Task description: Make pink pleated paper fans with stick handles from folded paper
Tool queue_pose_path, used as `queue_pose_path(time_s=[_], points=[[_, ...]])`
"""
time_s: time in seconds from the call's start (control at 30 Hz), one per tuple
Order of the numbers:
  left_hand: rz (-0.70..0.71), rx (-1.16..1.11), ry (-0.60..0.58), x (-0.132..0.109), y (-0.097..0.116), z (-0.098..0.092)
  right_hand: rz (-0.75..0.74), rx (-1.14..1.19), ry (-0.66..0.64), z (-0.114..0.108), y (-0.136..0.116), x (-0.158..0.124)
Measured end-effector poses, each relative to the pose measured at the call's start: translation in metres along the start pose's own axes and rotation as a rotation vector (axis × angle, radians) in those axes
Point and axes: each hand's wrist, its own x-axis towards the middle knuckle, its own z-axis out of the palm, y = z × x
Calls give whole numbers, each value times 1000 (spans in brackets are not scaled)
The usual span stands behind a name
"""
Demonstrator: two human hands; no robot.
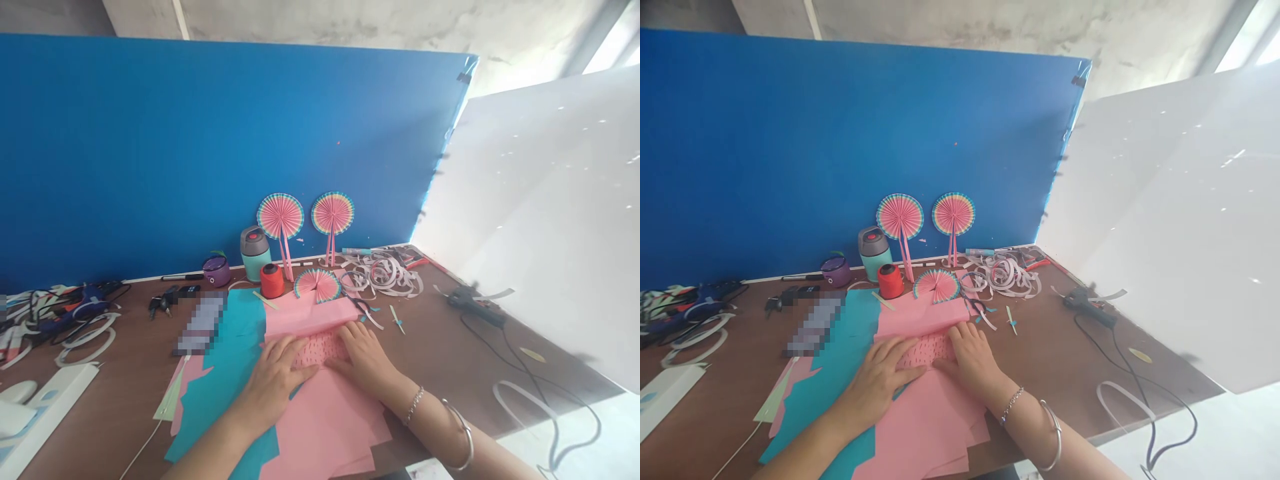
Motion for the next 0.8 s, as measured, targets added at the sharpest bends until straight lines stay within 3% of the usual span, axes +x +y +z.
queue_pose_path(time_s=[0.37,0.8], points=[[-115,-107,-36,-26,-38,-16,236,-80,-13,-7,31,-7],[-65,-160,76,-29,-43,-30,230,106,-119,-21,51,-5]])
